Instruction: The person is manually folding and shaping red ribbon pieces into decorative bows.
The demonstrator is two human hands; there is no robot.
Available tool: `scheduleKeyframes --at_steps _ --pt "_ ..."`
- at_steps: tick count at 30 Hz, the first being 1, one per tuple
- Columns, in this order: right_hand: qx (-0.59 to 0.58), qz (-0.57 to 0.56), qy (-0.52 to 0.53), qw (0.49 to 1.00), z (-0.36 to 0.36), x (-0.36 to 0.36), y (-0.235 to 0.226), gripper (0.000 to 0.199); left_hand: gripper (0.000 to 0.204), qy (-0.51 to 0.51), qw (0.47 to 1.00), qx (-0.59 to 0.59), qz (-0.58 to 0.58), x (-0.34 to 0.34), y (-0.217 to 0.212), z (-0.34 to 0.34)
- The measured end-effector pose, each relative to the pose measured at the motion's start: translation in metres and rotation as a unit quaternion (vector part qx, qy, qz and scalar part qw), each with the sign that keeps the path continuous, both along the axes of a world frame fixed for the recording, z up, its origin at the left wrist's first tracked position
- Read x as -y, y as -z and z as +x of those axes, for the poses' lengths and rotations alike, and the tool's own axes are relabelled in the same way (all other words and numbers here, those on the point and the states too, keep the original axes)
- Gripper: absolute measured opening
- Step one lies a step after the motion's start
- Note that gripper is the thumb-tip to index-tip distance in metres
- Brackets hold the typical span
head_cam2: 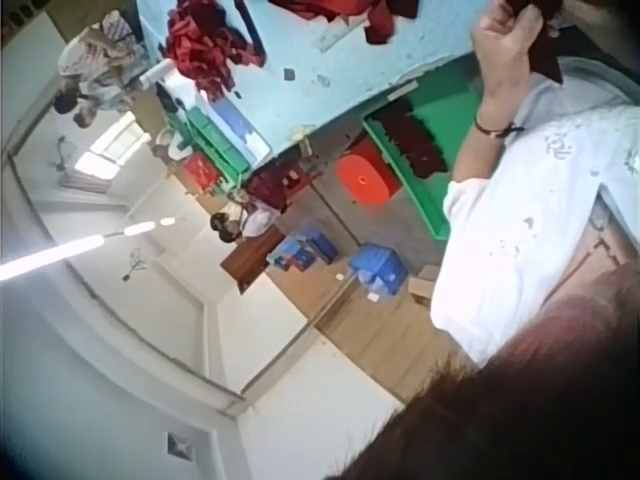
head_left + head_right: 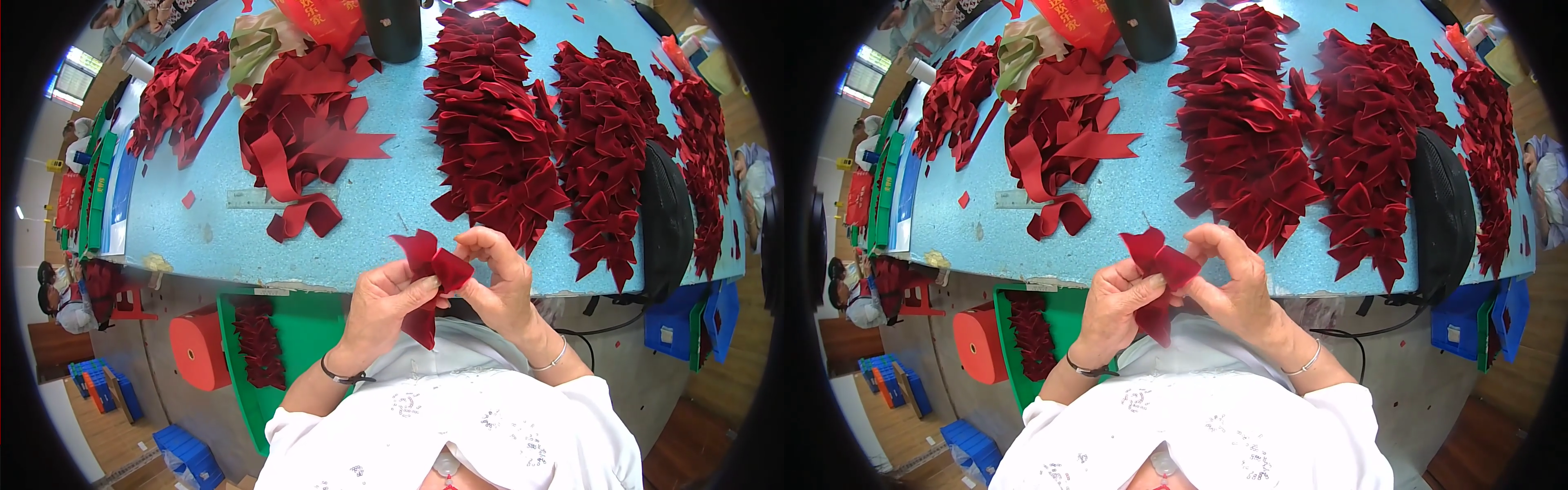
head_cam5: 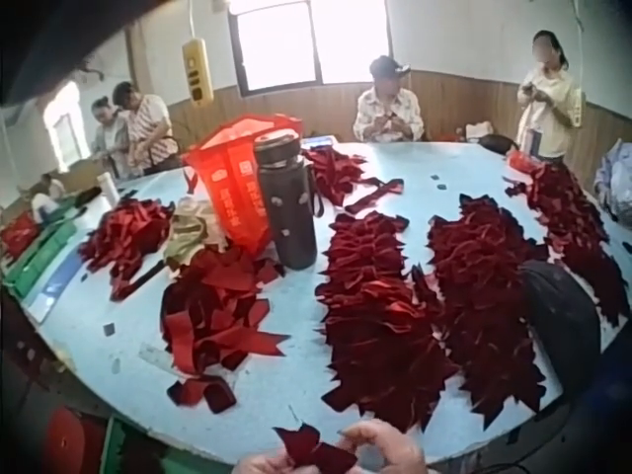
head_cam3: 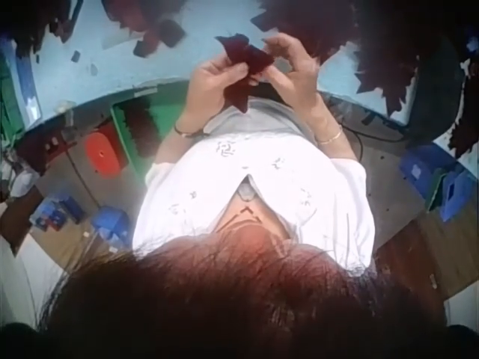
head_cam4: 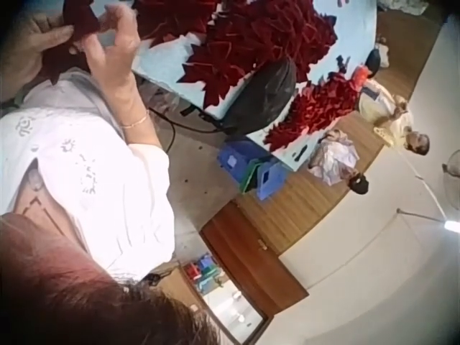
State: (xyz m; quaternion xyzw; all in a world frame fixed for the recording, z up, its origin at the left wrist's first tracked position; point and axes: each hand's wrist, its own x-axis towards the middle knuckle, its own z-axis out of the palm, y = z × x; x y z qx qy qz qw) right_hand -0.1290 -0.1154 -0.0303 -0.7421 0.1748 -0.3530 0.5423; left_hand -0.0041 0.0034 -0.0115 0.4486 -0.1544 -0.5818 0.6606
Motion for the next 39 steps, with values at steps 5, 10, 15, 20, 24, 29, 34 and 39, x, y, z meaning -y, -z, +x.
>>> scheduleKeyframes --at_steps 5,10,15,20,24,29,34,39 --pt "0.032 -0.176 0.025 0.984 0.002 0.008 0.005 0.016 0.021 0.018 1.0 0.015 0.014 0.001 0.0 -0.001" --pt "0.007 0.059 0.028 0.998 0.001 -0.009 0.0 0.01 0.019 0.003 1.0 -0.014 -0.007 0.001 0.008 0.001" --pt "0.01 -0.003 0.033 0.999 0.006 -0.003 0.002 0.01 0.018 0.003 1.0 -0.028 0.0 -0.002 0.016 0.002" --pt "0.021 0.236 0.007 0.972 0.002 -0.012 0.004 0.013 0.018 -0.009 0.999 -0.033 -0.007 0.0 0.006 -0.001" --pt "-0.068 0.188 -0.039 0.979 -0.002 -0.004 0.006 0.02 0.018 -0.008 0.999 -0.046 0.015 -0.004 0.01 0.007" --pt "-0.034 0.239 -0.205 0.948 -0.006 0.026 -0.009 0.031 0.018 0.018 0.999 0.019 0.022 -0.011 0.005 0.014" --pt "-0.039 0.399 -0.257 0.879 -0.001 0.026 -0.006 0.035 0.018 0.149 0.986 0.072 0.001 -0.012 -0.002 0.015" --pt "-0.015 0.439 -0.246 0.864 0.005 0.016 0.0 0.025 0.018 0.176 0.982 0.07 0.023 -0.013 -0.003 0.017"
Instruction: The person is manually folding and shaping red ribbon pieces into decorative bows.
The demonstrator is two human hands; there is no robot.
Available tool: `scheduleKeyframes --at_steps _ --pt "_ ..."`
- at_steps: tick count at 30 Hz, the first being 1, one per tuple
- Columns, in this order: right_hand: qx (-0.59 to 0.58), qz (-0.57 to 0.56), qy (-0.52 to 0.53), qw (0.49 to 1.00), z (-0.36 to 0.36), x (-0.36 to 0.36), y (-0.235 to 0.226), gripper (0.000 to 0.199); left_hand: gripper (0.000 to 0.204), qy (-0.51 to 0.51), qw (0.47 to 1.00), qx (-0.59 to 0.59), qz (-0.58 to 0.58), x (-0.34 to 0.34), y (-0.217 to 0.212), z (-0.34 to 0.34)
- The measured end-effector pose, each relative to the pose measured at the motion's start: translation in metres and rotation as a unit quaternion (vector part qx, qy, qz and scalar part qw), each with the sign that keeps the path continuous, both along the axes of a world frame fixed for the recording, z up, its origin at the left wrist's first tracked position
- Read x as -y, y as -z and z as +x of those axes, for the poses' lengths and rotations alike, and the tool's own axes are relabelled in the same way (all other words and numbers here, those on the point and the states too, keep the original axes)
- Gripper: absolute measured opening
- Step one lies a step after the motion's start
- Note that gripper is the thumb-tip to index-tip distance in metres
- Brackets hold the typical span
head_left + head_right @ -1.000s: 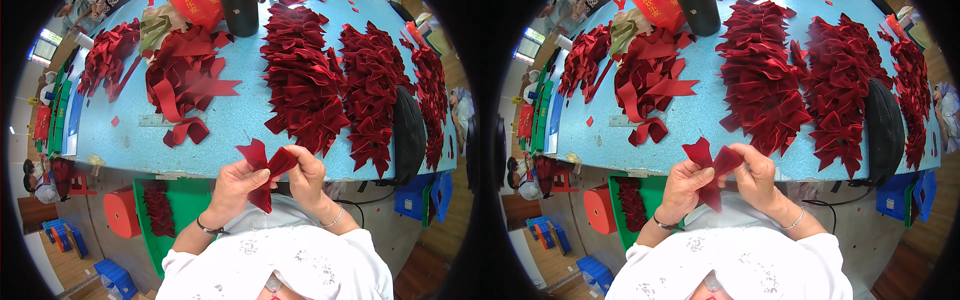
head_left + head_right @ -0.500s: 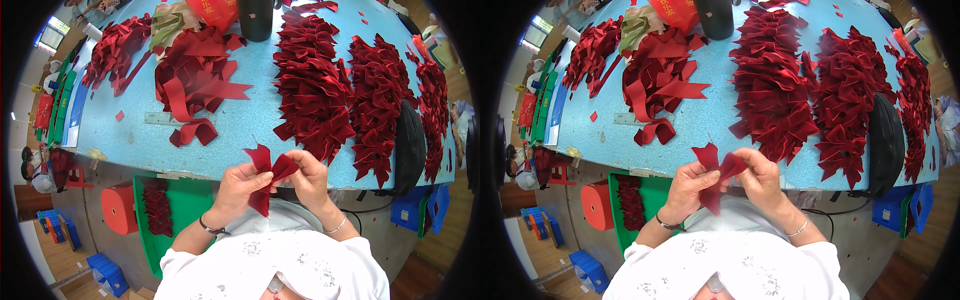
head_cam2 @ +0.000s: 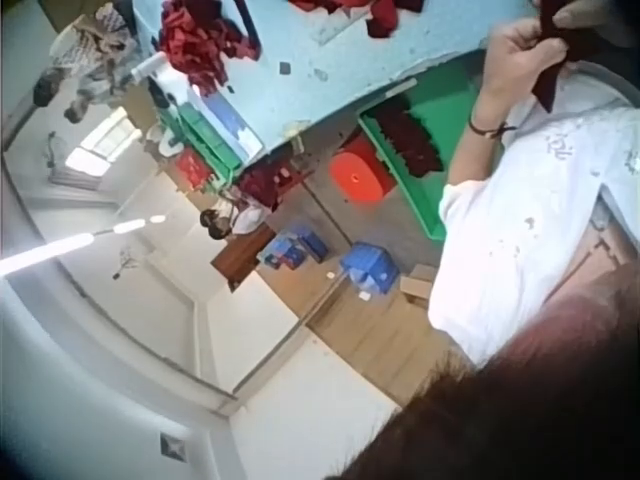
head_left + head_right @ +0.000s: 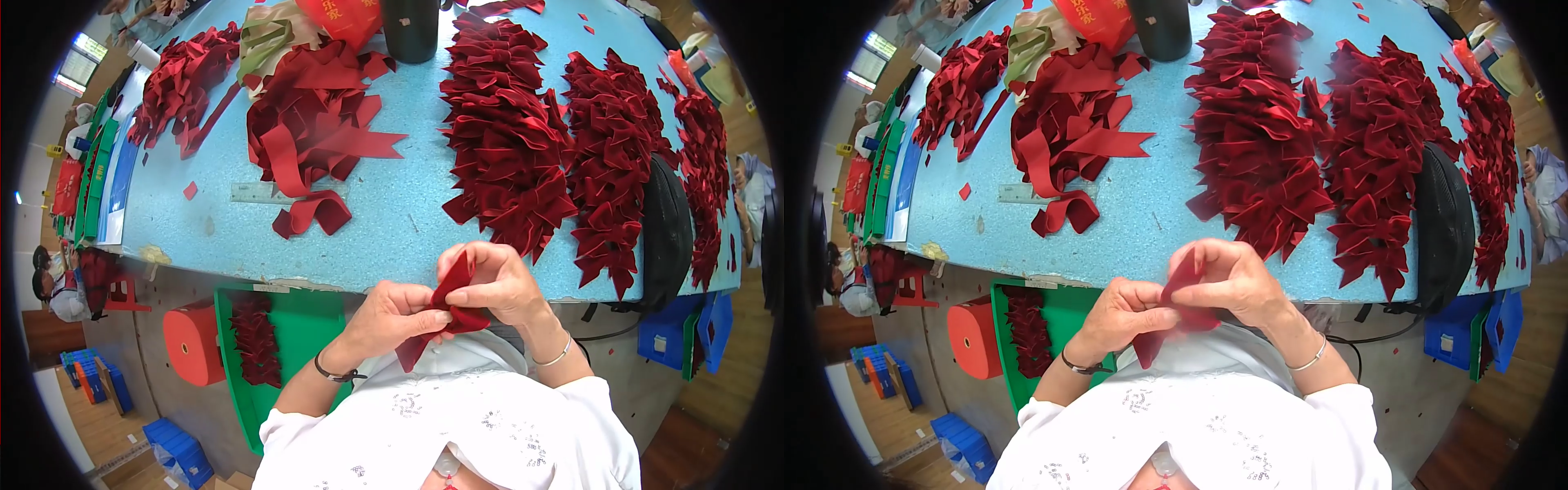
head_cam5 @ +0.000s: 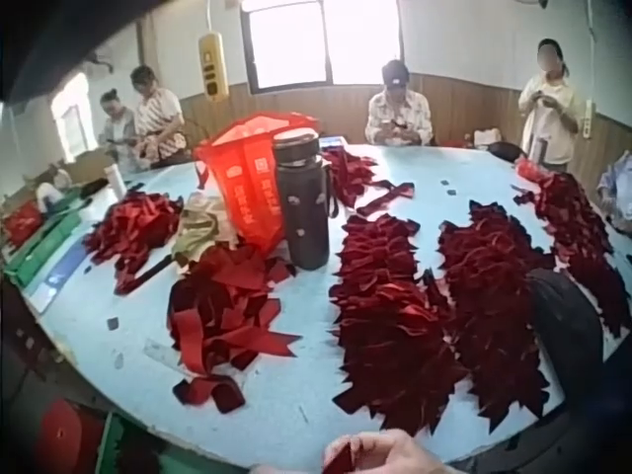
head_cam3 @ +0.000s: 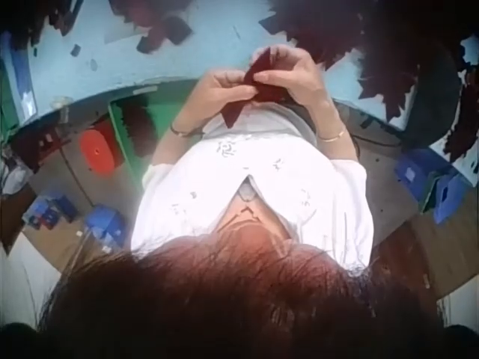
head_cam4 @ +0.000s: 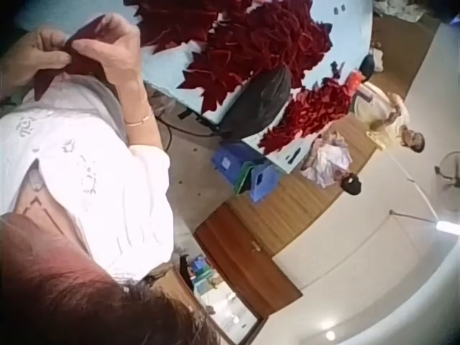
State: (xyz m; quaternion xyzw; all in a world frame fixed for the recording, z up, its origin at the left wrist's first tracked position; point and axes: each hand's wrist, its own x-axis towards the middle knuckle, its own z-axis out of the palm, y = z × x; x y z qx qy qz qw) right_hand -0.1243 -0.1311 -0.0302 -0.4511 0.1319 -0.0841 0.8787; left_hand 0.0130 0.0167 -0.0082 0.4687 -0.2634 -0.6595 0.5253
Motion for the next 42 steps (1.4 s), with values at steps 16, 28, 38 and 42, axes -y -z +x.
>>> scheduleKeyframes --at_steps 16,28,38,42 --pt "0.045 -0.515 0.247 0.82 0.004 -0.012 -0.003 0.017 0.013 -0.127 0.983 0.132 0.018 0.005 0.004 -0.011" --pt "-0.03 -0.218 0.109 0.969 0.005 0.006 -0.018 0.017 0.017 -0.14 0.988 0.057 0.03 0.006 -0.002 -0.01" --pt "-0.03 -0.185 0.222 0.957 0.014 0.007 -0.01 0.018 0.02 -0.24 0.97 -0.028 -0.014 0.02 0.002 0.003" --pt "-0.057 -0.246 0.172 0.952 0.016 -0.003 -0.007 0.018 0.025 -0.221 0.973 -0.049 -0.049 0.024 0.003 0.0"
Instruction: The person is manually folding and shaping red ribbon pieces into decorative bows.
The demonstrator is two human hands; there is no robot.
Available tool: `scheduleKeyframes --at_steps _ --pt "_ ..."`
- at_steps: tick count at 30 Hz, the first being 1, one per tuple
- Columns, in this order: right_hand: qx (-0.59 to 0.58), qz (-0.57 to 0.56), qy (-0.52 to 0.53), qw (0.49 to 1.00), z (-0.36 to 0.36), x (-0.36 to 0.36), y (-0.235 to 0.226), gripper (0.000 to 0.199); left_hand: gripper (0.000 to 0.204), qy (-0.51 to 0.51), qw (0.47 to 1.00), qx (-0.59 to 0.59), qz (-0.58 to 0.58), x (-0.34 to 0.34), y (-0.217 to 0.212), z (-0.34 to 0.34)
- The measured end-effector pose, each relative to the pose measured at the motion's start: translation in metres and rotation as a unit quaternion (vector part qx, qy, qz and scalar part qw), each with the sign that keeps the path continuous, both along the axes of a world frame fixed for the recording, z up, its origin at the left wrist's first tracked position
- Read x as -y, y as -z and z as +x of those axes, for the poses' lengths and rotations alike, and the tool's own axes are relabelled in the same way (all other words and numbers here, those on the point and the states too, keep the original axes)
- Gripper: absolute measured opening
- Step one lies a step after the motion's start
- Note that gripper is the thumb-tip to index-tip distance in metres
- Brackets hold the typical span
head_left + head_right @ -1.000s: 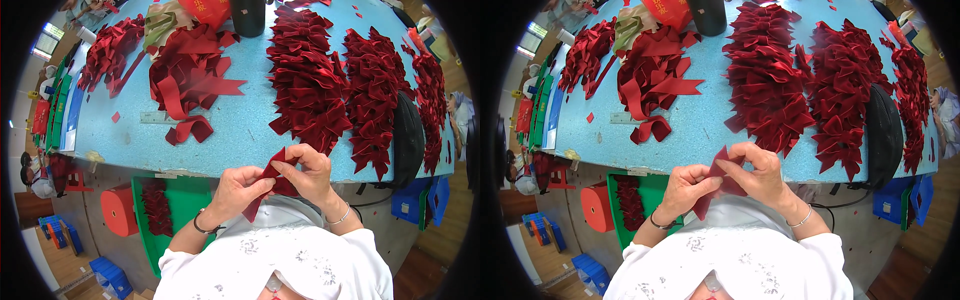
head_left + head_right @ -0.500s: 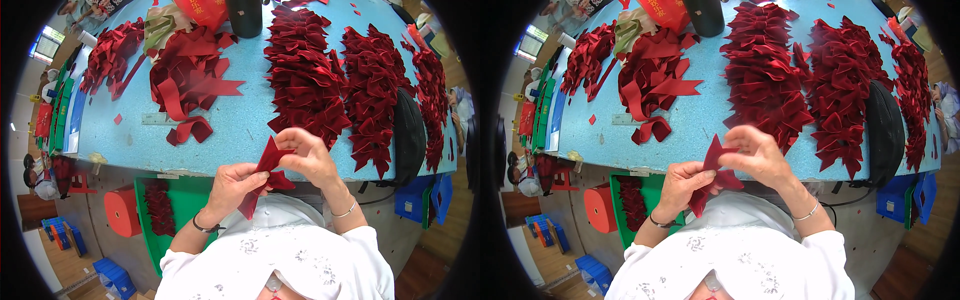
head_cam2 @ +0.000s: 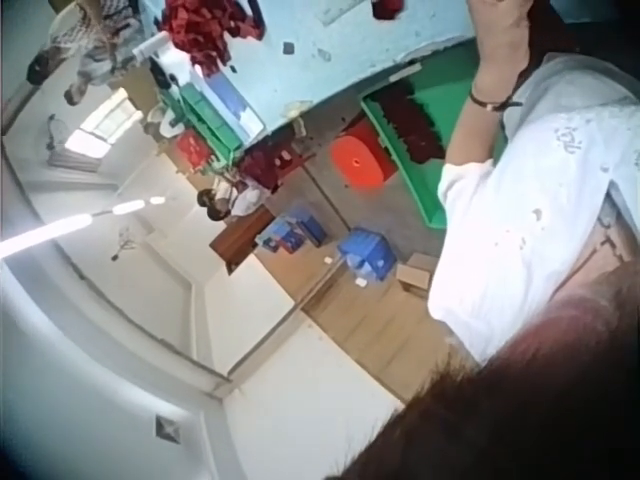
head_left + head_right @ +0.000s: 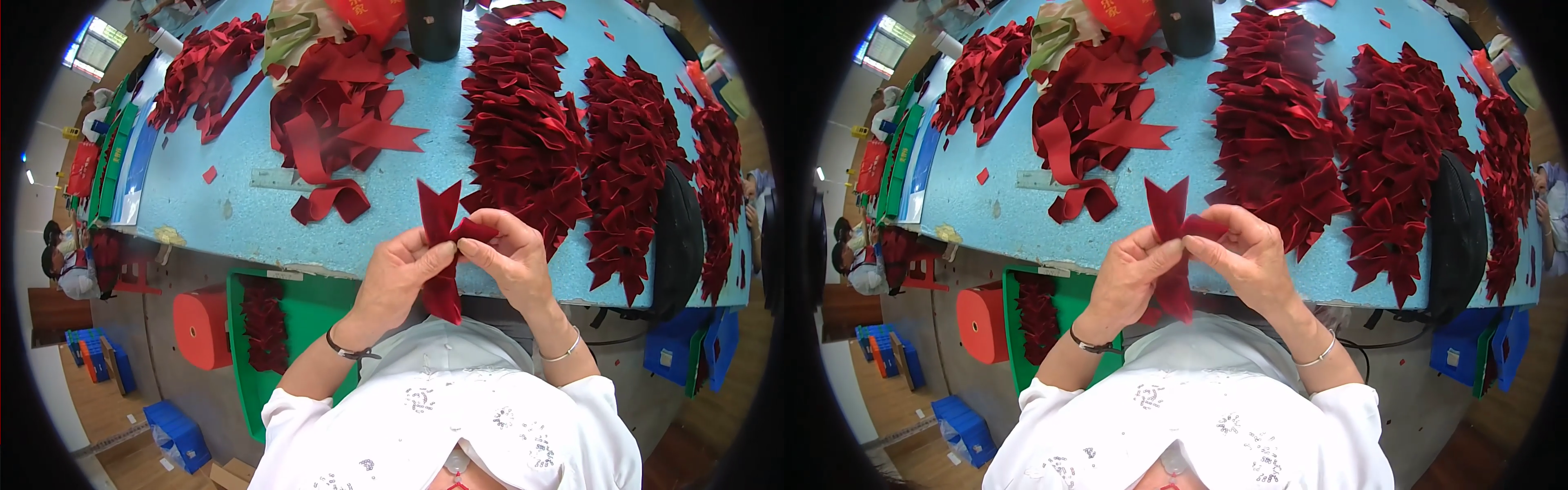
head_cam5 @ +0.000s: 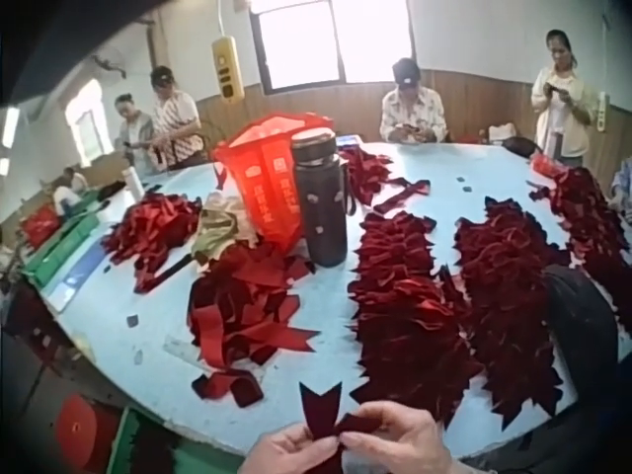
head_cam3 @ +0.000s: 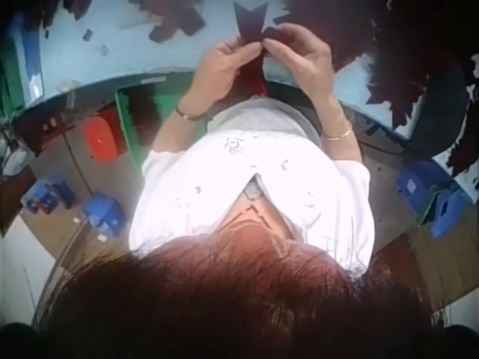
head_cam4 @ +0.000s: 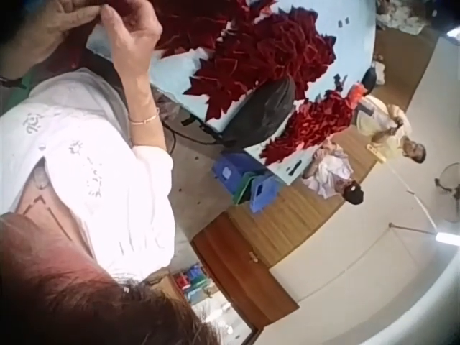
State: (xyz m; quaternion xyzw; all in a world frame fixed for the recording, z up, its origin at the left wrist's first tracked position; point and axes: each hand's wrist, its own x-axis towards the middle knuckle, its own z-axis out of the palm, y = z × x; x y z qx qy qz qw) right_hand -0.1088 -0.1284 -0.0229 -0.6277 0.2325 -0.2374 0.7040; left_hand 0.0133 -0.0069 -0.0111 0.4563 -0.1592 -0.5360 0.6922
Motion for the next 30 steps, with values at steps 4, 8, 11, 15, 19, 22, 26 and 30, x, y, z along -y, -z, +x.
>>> scheduleKeyframes --at_steps 4,8,11,15,19,22,26,30 --pt "0.076 0.107 -0.028 0.991 0.0 0.002 0.007 0.019 0.026 0.035 0.999 -0.002 0.004 -0.004 0.0 -0.001" --pt "0.126 0.158 -0.014 0.979 0.007 -0.003 0.007 0.018 0.027 0.03 0.999 0.015 0.023 -0.009 0.008 0.002" --pt "0.088 0.143 0.007 0.986 0.01 -0.004 0.006 0.012 0.009 0.005 1.0 -0.002 0.016 -0.01 0.01 0.0" --pt "0.035 0.141 0.03 0.989 0.014 -0.002 0.011 0.009 0.008 0.002 0.999 -0.014 0.03 -0.009 0.01 0.0" --pt "0.01 0.126 0.035 0.991 0.02 0.001 0.009 0.011 0.026 0.042 0.998 0.005 0.042 -0.008 0.008 0.007" --pt "0.024 0.142 0.037 0.989 0.026 0.009 0.009 0.012 0.027 0.044 0.998 0.01 0.036 -0.003 0.006 0.012" --pt "0.063 0.095 0.05 0.992 0.015 0.009 0.004 0.014 0.027 -0.026 0.999 0.023 0.029 0.0 0.008 0.014" --pt "0.059 -0.092 0.014 0.994 -0.006 -0.004 -0.003 0.014 0.027 -0.089 0.995 0.033 0.026 0.008 0.009 0.013"
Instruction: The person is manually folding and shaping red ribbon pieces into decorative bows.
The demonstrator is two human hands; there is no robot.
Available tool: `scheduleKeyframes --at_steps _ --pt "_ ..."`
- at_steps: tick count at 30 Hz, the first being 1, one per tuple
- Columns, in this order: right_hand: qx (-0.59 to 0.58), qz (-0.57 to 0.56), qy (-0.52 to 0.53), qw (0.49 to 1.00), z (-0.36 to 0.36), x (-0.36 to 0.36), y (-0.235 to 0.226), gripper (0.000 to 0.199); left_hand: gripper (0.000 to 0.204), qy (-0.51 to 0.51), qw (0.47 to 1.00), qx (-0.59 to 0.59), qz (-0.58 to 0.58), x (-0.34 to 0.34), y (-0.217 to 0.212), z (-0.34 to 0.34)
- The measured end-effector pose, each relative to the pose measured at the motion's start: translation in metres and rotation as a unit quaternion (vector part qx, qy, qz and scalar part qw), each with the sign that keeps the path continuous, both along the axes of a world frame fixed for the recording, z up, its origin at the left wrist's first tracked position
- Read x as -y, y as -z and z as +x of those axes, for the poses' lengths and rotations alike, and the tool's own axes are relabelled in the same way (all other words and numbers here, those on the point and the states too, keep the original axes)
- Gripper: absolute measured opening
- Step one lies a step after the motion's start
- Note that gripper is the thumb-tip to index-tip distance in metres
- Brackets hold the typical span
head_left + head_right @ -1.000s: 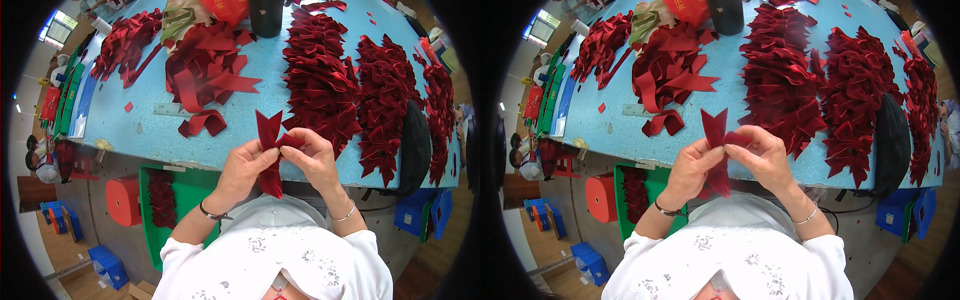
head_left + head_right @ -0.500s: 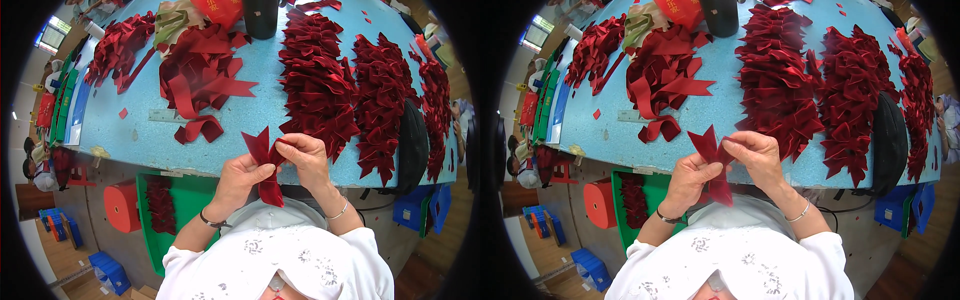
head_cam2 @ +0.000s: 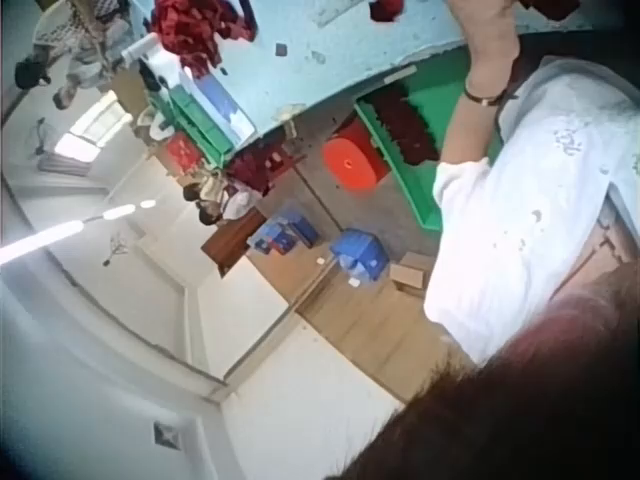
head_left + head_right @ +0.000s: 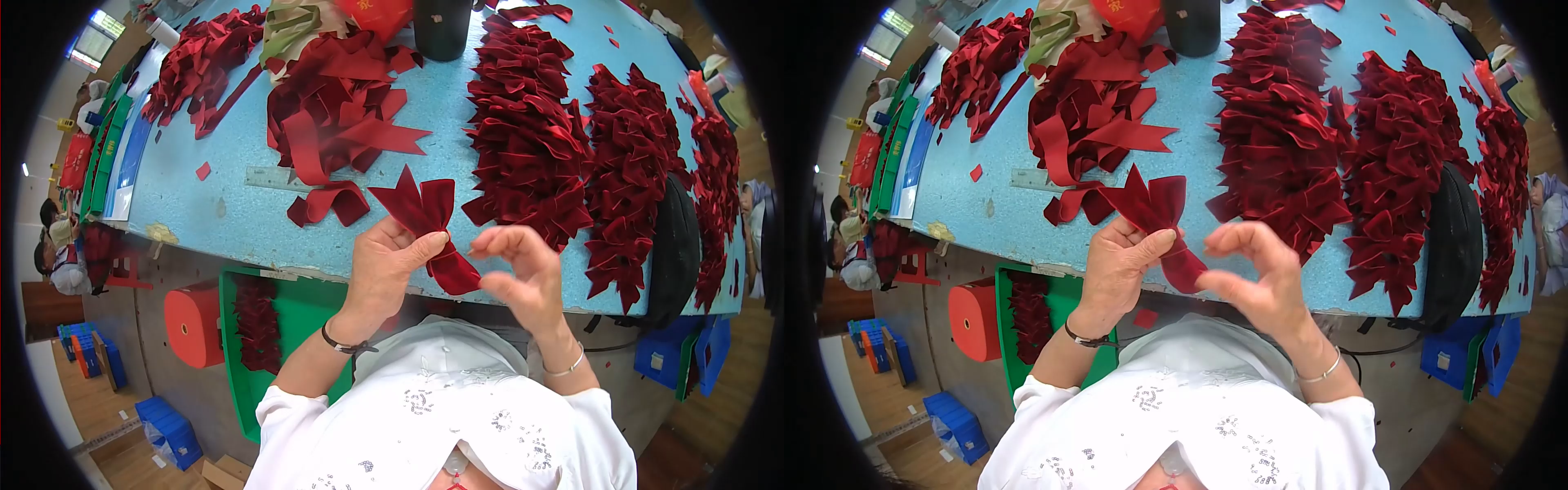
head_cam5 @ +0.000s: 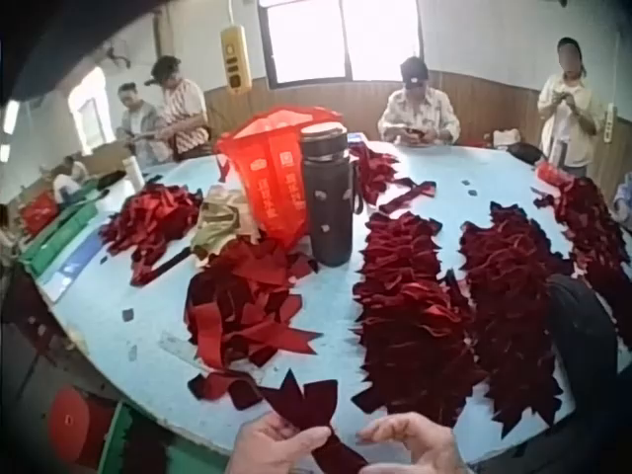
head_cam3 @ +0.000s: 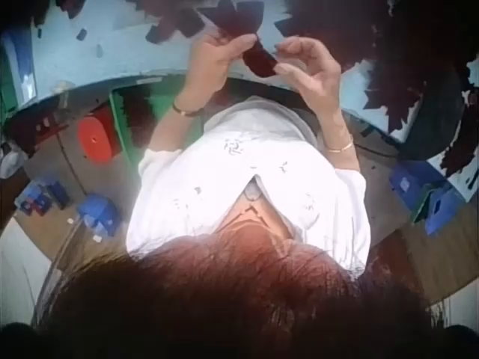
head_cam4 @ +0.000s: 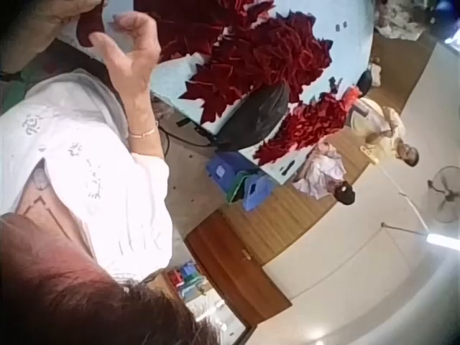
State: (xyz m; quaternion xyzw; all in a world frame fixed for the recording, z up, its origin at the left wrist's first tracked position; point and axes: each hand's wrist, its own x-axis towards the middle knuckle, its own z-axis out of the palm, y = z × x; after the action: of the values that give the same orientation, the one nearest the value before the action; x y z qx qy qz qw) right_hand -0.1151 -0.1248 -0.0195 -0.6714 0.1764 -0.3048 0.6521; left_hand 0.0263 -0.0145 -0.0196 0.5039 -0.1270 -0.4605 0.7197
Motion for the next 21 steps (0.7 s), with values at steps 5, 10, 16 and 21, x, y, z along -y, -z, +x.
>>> scheduleKeyframes --at_steps 5,10,16,21 --pt "-0.041 0.12 -0.053 0.991 -0.012 -0.004 0.01 0.013 0.029 0.0 1.0 0.02 -0.001 0.003 0.001 -0.001" --pt "0.001 0.233 -0.041 0.972 -0.01 0.007 0.009 0.011 0.032 0.015 0.999 0.022 0.031 0.001 -0.007 -0.003" --pt "0.054 0.356 -0.092 0.929 -0.01 0.012 0.011 0.012 0.033 0.042 0.997 -0.058 0.001 -0.004 -0.012 -0.004" --pt "0.083 0.303 -0.005 0.949 -0.004 0.005 -0.001 0.015 0.031 0.001 0.996 -0.089 0.017 -0.002 -0.013 -0.008"
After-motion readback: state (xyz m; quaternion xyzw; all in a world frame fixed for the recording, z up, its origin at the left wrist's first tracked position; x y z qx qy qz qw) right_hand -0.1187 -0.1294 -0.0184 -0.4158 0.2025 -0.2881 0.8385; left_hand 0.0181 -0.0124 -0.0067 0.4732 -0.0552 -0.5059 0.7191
